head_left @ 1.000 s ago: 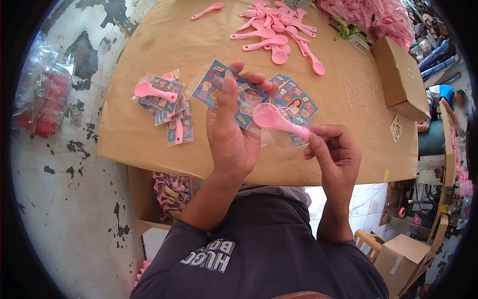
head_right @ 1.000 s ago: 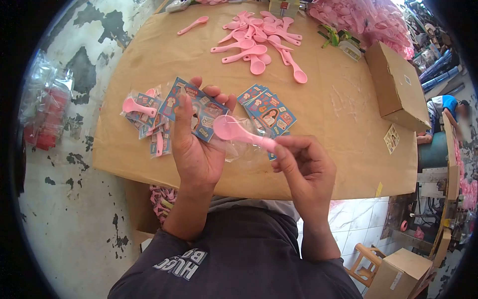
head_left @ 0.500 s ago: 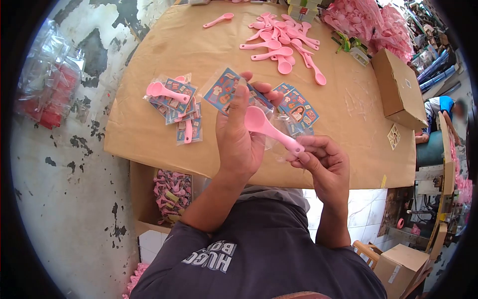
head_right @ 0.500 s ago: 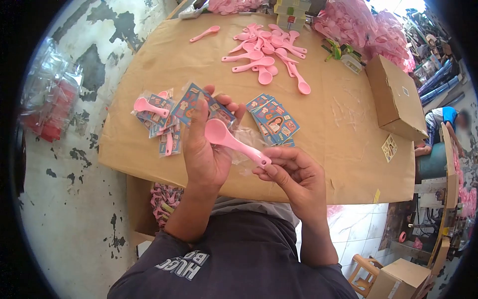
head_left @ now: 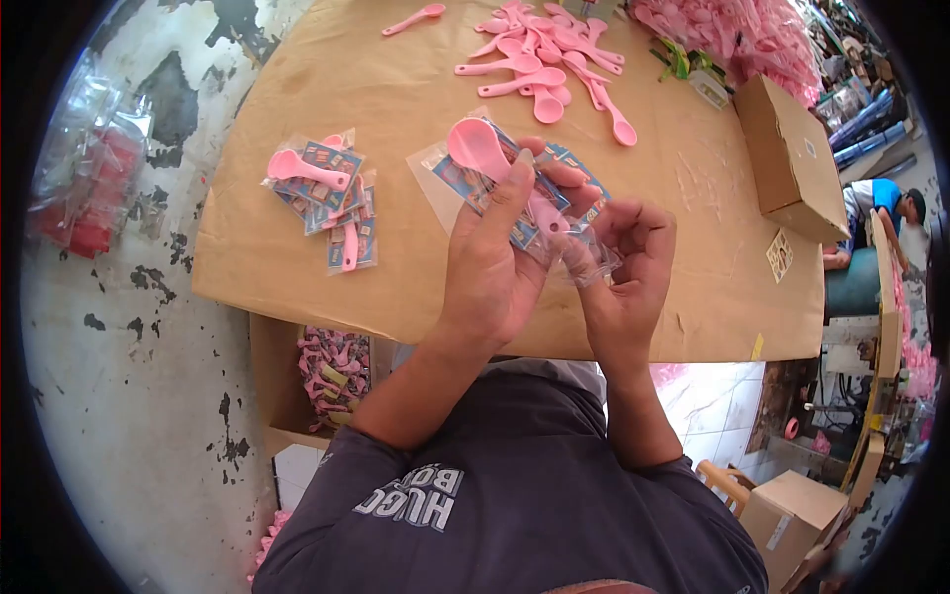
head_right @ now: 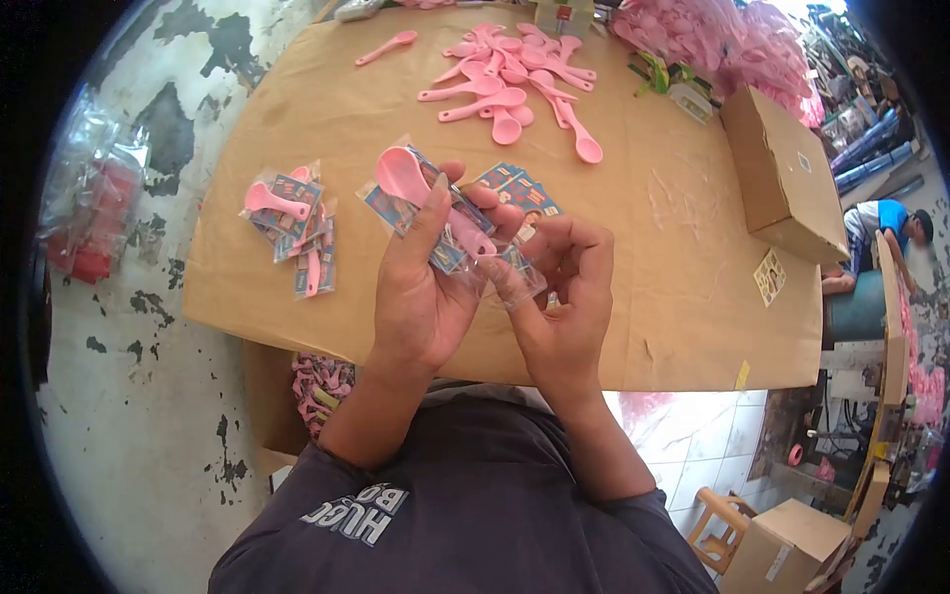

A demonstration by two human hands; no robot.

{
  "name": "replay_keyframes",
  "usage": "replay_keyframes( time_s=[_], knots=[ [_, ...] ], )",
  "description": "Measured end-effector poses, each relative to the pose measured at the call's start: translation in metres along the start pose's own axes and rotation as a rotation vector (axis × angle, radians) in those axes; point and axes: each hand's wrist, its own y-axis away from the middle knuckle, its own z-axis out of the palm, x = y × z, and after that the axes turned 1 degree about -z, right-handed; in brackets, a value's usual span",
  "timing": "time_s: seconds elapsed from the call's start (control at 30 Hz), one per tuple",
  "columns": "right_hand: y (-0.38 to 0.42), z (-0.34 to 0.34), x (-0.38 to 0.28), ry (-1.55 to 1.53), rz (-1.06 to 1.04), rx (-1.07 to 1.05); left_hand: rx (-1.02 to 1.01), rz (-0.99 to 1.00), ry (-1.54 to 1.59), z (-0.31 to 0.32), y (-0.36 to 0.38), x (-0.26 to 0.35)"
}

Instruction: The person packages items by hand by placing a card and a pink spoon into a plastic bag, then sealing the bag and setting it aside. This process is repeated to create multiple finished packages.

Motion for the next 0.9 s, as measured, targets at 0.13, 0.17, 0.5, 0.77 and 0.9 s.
replay_keyframes(
  time_s=[0.13, 0.17, 0.5, 0.77, 0.9],
  knots=[
    [-0.007, -0.015, -0.002, 0.444, -0.439, -0.084, 0.078, -0.082, 0.045, -0.006, -0.006, 0.002],
    [-0.007, -0.019, -0.001, 0.440, -0.436, -0.084, 0.082, -0.081, 0.043, -0.008, -0.008, 0.005],
    [-0.019, -0.036, -0.004, 0.429, -0.271, -0.129, 0.003, -0.178, 0.121, -0.016, -0.008, 0.028],
    [-0.027, -0.015, -0.016, 0.669, -0.582, -0.237, -0.056, -0.347, 0.023, -0.013, -0.003, 0.018],
    [-0.025, -0.017, -0.016, 0.324, -0.391, -0.233, 0.041, -0.210, -0.188, -0.020, -0.002, 0.020]
  ],
)
